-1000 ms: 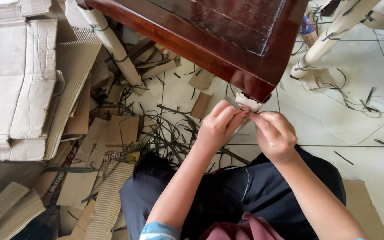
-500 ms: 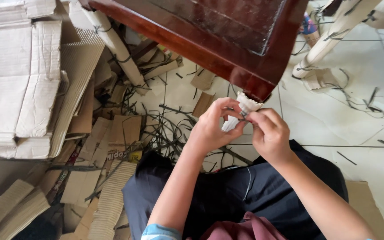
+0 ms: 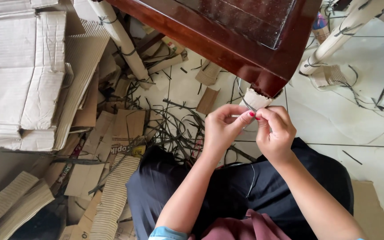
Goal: Wrapping wooden chair legs with corrugated cardboard and securing them with plastic ties for protection.
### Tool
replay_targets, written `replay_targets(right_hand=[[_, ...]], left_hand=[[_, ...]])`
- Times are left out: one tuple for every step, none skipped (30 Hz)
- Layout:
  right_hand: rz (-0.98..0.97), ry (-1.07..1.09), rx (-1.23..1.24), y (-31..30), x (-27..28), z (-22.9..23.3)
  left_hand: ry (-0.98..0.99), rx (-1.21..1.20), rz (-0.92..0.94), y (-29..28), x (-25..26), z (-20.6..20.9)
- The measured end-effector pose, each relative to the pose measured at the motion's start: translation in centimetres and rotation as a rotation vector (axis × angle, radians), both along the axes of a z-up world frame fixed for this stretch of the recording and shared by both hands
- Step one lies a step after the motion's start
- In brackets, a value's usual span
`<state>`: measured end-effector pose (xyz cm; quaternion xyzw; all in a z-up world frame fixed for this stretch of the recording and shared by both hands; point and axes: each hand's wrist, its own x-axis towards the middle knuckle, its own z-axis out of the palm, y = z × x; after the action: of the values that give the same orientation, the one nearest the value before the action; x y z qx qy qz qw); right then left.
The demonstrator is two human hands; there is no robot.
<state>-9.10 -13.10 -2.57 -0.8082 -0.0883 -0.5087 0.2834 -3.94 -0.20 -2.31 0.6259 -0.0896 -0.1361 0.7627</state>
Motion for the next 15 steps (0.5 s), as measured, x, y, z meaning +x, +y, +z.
replay_targets(right_hand=[[0.0, -0.001, 0.0, 0.0, 0.1, -0.1], [0.002, -0.01, 0.01, 0.0, 0.1, -0.2], [0.004, -0.017, 0.022, 0.0, 0.1, -0.3], [0.003, -0.017, 0.024, 0.0, 0.1, -0.3], [0.004, -0.017, 0.033, 0.0, 0.1, -0.3], [0.004, -0.016, 0.041, 0.0, 0.1, -0.3], [0.004, -0.016, 0.043, -0.1, 0.1, -0.4], [0.008, -0.022, 0.044, -0.1, 0.1, -0.4], [0.012, -0.029, 0.044, -0.2, 0.1, -0.3], [0.011, -0.029, 0.045, -0.2, 0.1, -0.4], [0.013, -0.022, 0.052, -0.1, 0.0, -0.5], [0.015, -0.015, 0.059, 0.0, 0.0, -0.5], [0.013, -0.017, 0.059, 0.1, 0.0, -0.5], [0.023, -0.013, 0.075, 0.2, 0.0, -0.4], [0.035, -0.011, 0.09, 0.2, 0.1, -0.3]], left_hand=[[-0.001, 0.0, 0.0, -0.5, -0.1, -0.6], [0.076, -0.053, -0.019, -0.9, -0.2, -1.2], [0.154, -0.105, -0.038, -1.4, -0.3, -1.8], [0.154, -0.103, -0.038, -1.5, -0.4, -1.9], [0.13, -0.135, -0.035, -1.6, -0.6, -2.0], [0.106, -0.167, -0.033, -1.7, -0.7, -2.0], [0.107, -0.165, -0.033, -1.6, -0.9, -2.0], [0.015, -0.128, 0.023, -1.5, -1.0, -2.0], [-0.078, -0.09, 0.078, -1.4, -1.1, -1.9], [-0.078, -0.089, 0.077, -1.4, -1.1, -1.7], [-0.118, -0.109, 0.095, -1.5, -1.1, -1.4], [-0.158, -0.129, 0.112, -1.5, -1.2, -1.2], [-0.16, -0.128, 0.111, -1.5, -1.2, -1.3], [-0.171, -0.113, 0.11, -1.6, -1.3, -1.4], [-0.183, -0.099, 0.112, -1.6, -1.3, -1.5]])
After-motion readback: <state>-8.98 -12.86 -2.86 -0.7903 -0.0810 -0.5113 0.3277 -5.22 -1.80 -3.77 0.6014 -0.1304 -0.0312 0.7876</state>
